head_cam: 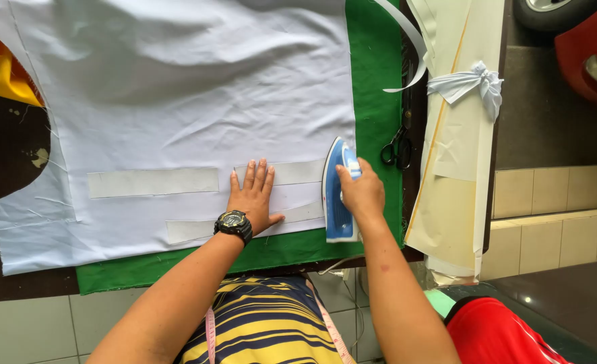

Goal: The person irons a white fabric piece laid on a green table using a blue iron. After ironing, they use scissors to cut along the edges of the fabric and remove excess material.

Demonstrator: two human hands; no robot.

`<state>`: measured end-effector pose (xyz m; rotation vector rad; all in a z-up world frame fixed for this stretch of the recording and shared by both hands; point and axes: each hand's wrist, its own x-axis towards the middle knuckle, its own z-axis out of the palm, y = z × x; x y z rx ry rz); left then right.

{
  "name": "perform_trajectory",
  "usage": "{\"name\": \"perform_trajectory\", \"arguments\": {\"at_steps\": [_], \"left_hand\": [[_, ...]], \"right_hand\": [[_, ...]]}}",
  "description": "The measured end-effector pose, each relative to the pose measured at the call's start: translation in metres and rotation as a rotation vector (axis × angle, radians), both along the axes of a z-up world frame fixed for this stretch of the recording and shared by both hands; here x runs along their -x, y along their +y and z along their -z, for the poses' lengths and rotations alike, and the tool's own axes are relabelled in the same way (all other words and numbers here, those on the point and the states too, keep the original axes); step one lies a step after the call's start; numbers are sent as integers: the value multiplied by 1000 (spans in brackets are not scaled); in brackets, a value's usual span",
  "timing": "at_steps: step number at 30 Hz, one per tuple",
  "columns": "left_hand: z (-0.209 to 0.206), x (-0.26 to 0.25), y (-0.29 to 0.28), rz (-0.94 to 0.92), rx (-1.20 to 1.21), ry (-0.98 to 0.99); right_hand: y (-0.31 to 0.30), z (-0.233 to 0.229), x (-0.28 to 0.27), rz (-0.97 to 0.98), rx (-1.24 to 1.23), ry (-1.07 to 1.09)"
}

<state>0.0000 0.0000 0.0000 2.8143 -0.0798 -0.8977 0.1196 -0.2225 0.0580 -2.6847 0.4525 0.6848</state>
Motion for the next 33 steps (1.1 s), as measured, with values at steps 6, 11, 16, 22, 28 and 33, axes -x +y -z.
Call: {"name": "perform_trajectory", "arguments": {"at_steps": [6,11,16,22,28,33], "left_hand": [[4,0,-6,-11,-3,-30],[20,-2,-5,-46,17,-65],[23,9,3,-90,6,-85],[30,29,15,-106,-33,-64],[37,35,26,-170,-44,-96],[38,36,35,-192,-58,-110]], "right_hand": [[3,-37,55,50,-4,109],[-2,-27,54,58,1,123],[-4,-25,54,70,-6,120],[0,-24,34,58,0,82],[-7,10,-20,14,14,-4],[-10,22,-33,29,25,-33]]}}
